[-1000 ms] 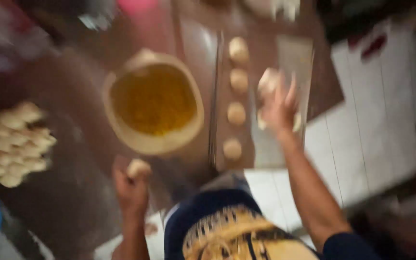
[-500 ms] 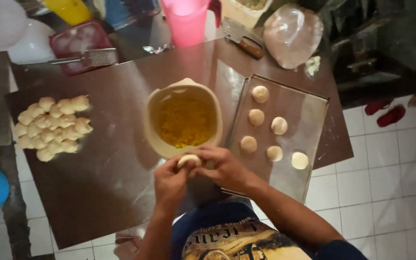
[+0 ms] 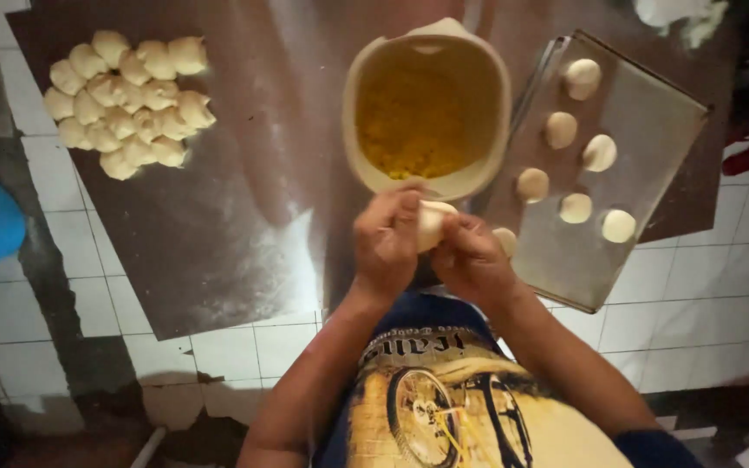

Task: Filling small dough portions with a yellow paste, sealing them into balls, and scoring the tops with a small tool on a baking tray.

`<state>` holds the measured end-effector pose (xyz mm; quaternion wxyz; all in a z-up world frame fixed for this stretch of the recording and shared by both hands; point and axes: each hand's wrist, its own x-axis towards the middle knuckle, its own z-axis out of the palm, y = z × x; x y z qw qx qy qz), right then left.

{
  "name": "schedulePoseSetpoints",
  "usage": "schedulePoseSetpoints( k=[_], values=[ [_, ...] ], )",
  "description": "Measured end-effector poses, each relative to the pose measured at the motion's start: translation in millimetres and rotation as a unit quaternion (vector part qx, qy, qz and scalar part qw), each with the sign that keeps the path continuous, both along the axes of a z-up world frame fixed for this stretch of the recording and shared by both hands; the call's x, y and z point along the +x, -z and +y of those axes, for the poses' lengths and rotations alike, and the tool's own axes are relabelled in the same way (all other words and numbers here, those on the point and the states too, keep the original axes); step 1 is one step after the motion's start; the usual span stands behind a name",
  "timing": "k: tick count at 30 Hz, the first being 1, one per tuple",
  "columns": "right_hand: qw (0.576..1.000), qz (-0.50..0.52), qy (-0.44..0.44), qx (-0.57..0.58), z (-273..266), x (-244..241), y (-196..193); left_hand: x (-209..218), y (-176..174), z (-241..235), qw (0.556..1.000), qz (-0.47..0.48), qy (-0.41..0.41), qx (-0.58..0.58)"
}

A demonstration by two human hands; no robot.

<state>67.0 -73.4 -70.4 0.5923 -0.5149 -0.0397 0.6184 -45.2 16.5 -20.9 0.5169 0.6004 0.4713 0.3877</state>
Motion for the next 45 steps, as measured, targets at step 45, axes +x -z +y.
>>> schedulePoseSetpoints(
  k=[45],
  values=[
    [0.99, 0.083, -0.052, 0.102, 71, 65, -6, 11, 91, 33, 0.915, -0.201, 0.287, -0.197]
  ],
)
